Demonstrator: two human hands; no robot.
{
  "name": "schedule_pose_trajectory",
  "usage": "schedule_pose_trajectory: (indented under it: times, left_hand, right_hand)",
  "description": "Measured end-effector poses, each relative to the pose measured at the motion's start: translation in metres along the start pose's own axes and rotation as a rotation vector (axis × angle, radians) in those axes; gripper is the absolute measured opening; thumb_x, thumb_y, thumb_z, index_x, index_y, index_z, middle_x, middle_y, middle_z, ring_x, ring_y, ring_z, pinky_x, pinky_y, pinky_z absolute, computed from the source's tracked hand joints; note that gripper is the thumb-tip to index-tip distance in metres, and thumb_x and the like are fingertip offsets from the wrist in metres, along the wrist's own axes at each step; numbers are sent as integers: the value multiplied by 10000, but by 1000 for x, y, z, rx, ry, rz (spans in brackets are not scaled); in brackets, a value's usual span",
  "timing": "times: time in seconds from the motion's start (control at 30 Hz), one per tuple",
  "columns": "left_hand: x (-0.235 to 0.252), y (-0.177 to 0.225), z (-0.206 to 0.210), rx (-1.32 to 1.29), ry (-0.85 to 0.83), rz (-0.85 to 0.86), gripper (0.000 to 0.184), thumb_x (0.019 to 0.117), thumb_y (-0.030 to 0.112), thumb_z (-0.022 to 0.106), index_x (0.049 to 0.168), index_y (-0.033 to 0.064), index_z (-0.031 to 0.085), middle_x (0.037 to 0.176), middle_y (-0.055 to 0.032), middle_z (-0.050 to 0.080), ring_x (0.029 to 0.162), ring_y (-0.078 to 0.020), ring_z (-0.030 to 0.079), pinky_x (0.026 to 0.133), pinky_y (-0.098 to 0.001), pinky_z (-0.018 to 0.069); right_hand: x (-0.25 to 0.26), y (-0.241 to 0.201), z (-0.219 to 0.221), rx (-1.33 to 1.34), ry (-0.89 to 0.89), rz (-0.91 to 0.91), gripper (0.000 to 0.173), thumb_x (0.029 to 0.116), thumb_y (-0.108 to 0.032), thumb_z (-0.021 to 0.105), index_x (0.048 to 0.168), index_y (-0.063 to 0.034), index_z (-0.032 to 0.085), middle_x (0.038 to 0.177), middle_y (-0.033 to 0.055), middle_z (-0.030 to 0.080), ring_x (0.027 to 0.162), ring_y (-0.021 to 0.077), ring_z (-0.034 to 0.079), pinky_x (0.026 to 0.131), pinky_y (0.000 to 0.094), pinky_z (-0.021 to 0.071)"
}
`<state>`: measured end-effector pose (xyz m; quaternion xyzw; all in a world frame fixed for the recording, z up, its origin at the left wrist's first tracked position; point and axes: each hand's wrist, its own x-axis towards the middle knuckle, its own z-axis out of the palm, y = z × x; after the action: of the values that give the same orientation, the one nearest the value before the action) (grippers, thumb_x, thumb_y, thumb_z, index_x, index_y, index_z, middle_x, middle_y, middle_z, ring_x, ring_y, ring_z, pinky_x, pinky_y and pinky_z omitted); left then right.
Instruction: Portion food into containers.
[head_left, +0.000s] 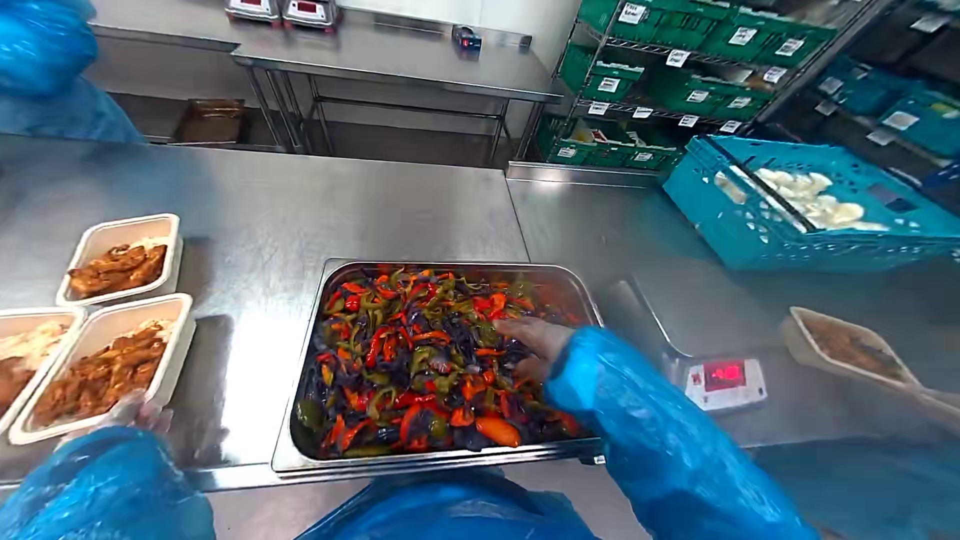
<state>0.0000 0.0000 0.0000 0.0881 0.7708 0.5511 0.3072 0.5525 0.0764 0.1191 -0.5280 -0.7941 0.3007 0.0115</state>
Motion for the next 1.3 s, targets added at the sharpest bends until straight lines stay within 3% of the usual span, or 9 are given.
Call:
schedule_pose_trajectory:
  times: [0.1,0.2,0.3,0.5,0.6,0.7,0.87,1.03,1.3]
  left_hand:
    - [24,-18,-10,-201,38,29,132,1048,202,509,1069,72,523,750,50,508,565,24,504,522,-128,457]
    - [4,-2,-25,-82,-42,48,226,1069,184,459,1181,-5,510,851,-32,538,672,-34,544,604,-185,482]
    - [-43,37,-33,194,-26,-1,316,1092,112,406,1307,-116,451,1044,-143,544,828,-43,502,769,-181,439]
    - [-70,23,-45,-438,-98,59,154,1080,111,344,1168,39,447,834,-14,573,696,-57,617,615,-219,540]
    - [-72,34,-50,-524,-299,112,196,1060,98,293,1190,88,440,870,-2,651,779,-98,695,684,-257,604]
    - [-95,60,-37,-401,-413,221,273,981,-25,288,1009,149,496,636,117,626,554,24,627,532,-132,542]
    - [-112,66,13,-445,-841,206,230,785,74,649,981,192,621,603,48,649,507,-39,625,519,-196,554]
    - [-126,58,72,-507,-1191,136,155,747,53,706,845,172,722,564,-3,632,461,-47,594,475,-204,529]
    - [-134,68,75,-515,-1237,62,177,759,-6,623,745,164,669,507,-40,607,405,-60,570,419,-174,479]
  right_hand:
    - [50,-14,0,66,-46,104,841,801,30,815,1547,-85,443,1535,252,451,1398,426,469,1119,576,434]
    - [87,-18,-7,293,-27,380,630,972,-57,681,1532,1,398,1569,257,398,1469,381,383,1185,517,342]
    - [98,5,13,8,-15,228,653,878,-197,806,1403,86,539,1376,368,548,1338,471,510,1142,547,373]
    - [118,-34,9,-194,-416,496,433,1120,-193,397,1423,96,505,1505,299,474,1453,407,415,1188,557,298]
    - [106,-51,7,-381,-523,401,391,1103,-149,436,1415,68,527,1483,293,501,1423,427,448,1161,581,334]
    - [88,-59,-2,-417,-593,404,438,1061,-155,550,1462,16,507,1501,272,493,1439,409,432,1174,559,317]
    - [47,4,-20,-114,-102,209,339,826,-114,816,1150,-44,743,1123,208,722,1098,362,676,1002,580,494]
    - [19,-12,-35,241,190,-59,190,759,-111,839,931,-97,757,828,38,733,759,117,693,713,373,591]
    - [41,-18,28,166,-147,88,422,852,5,764,1267,-30,695,1397,175,611,1327,290,569,1132,467,447]
